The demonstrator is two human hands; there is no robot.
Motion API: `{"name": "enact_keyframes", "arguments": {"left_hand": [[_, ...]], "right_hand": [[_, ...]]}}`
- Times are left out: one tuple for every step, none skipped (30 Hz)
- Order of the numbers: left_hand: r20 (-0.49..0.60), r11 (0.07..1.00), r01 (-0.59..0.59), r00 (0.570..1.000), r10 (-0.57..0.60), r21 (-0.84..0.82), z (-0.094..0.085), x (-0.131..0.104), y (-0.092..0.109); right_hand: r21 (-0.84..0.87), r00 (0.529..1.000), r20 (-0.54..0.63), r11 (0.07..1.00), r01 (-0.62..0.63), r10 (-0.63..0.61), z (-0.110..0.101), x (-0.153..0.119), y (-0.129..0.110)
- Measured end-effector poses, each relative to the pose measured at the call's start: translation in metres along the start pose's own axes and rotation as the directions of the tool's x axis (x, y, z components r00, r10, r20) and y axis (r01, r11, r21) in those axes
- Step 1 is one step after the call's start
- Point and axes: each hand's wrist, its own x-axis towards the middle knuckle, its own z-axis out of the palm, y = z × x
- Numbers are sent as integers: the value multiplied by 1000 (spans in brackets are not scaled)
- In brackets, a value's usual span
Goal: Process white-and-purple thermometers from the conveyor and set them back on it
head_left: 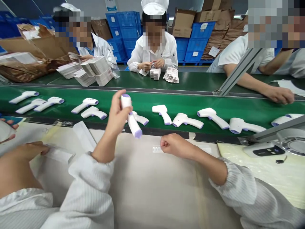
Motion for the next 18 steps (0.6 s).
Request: {"name": "enact_keyframes", "arguments": {"left_hand": [[64, 988, 106, 993, -99, -112, 11, -18, 5], [111, 962, 201, 977, -183, -183, 20, -33, 10], [150, 932, 280, 956, -251, -229, 28, -45, 15], [160, 911, 328, 942, -295, -252, 34, -54, 20], [156, 896, 353, 934, -321, -268, 38, -60, 24], [149, 885, 367, 930, -337, -286, 40, -63, 28], [143, 876, 374, 927, -347, -305, 40, -64, 31], [140, 868, 381, 925, -354, -319, 40, -64, 33], [140, 861, 387, 922, -361, -330, 39, -63, 35], [141, 855, 393, 919, -367, -339, 37, -62, 36], [143, 850, 398, 917, -372, -346, 36, -61, 36], [146, 845, 402, 915, -375, -352, 35, -61, 36], [148, 842, 406, 914, -378, -357, 35, -61, 36], [144, 839, 408, 913, -382, -360, 35, -62, 35], [134, 837, 410, 912, -388, -361, 35, -63, 34], [123, 836, 414, 909, -398, -360, 36, -63, 33], [111, 835, 419, 906, -408, -357, 37, -64, 32], [98, 834, 423, 904, -417, -354, 38, -65, 32]], "right_hand": [[111, 1000, -10, 994, -4, 6, -1, -4, 2], [218, 1000, -26, 976, -5, 11, -2, -8, 4], [291, 999, -49, 957, 1, 14, -3, -12, 6], [305, 997, -74, 952, 12, 11, -2, -14, 7], [258, 995, -96, 966, 26, -1, -2, -15, 7], [168, 994, -107, 985, 36, -18, -1, -15, 6], [58, 994, -104, 998, 39, -33, 0, -14, 4], [-45, 995, -90, 998, 39, -42, 1, -12, 2], [-129, 996, -72, 991, 35, -45, 2, -10, -1], [-190, 997, -56, 981, 33, -44, 3, -7, -4], [-228, 998, -44, 973, 31, -42, 4, -4, -6], [-248, 999, -32, 968, 31, -40, 5, -2, -8], [-253, 999, -20, 967, 33, -40, 6, -1, -10], [-248, 999, -9, 968, 36, -39, 7, 1, -10], [-243, 999, 2, 969, 39, -40, 8, 1, -10], [-230, 999, 7, 972, 45, -44, 9, 1, -9], [-201, 999, 9, 978, 54, -54, 9, 0, -6], [-139, 998, 3, 988, 64, -64, 8, -1, -4]]}}
